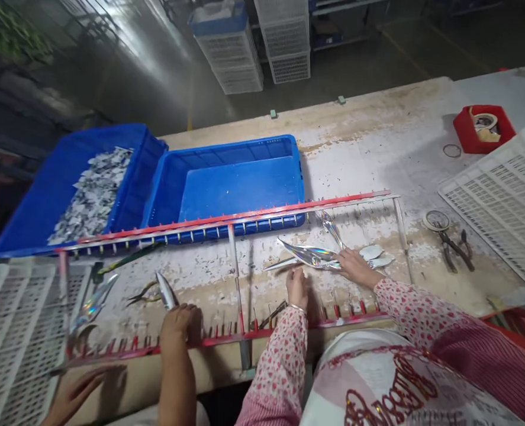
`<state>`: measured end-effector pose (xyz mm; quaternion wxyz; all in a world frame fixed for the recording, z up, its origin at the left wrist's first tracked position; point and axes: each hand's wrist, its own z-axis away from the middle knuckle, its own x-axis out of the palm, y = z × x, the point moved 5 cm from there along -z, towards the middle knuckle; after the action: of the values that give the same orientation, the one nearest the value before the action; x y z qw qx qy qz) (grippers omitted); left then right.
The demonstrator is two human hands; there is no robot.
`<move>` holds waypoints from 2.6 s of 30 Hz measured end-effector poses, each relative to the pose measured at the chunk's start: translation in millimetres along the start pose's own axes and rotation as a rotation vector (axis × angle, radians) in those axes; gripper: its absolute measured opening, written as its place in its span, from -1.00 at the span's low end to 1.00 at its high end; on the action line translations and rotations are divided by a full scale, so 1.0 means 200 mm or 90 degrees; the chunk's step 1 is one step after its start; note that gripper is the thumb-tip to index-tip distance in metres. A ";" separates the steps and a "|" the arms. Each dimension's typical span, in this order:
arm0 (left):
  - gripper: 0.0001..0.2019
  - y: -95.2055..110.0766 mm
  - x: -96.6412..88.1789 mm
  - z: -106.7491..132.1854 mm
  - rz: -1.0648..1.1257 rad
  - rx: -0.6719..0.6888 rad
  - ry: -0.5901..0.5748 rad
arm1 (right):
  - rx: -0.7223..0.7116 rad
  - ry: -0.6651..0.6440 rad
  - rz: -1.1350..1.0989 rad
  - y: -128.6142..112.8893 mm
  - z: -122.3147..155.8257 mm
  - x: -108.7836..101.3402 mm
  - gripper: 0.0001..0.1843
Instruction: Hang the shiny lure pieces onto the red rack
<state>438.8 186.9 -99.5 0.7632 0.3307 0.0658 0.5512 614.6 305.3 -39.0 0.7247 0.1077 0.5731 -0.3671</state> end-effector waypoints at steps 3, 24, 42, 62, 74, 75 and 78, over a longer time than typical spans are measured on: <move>-0.60 -0.03 -0.11 0.09 0.031 -0.015 0.030 | -0.015 0.065 0.026 0.05 0.08 -0.02 -0.32; -0.35 -0.09 0.00 0.56 -0.282 0.067 -0.160 | 0.247 0.033 0.008 0.50 0.42 0.04 -0.74; -0.64 -0.26 0.57 0.68 -0.092 0.147 -0.257 | 0.309 0.158 -0.499 0.37 0.81 -0.03 -0.78; -0.59 -0.57 0.51 0.64 -0.101 0.017 -0.221 | 0.294 0.018 -0.327 0.39 0.88 0.29 -0.82; -0.55 -0.62 0.48 0.65 -0.131 0.003 -0.215 | 0.238 -0.124 -0.221 0.32 0.85 0.21 -0.70; -0.54 -0.62 0.48 0.65 -0.139 0.010 -0.218 | 0.237 -0.132 -0.217 0.32 0.85 0.20 -0.69; -0.54 -0.62 0.49 0.67 -0.165 0.025 -0.232 | 0.225 -0.141 -0.218 0.32 0.85 0.17 -0.70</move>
<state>636.7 194.9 -41.8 0.8202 0.4286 -0.0203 0.3784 786.0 238.6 -33.2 0.6802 0.0930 0.4276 -0.5881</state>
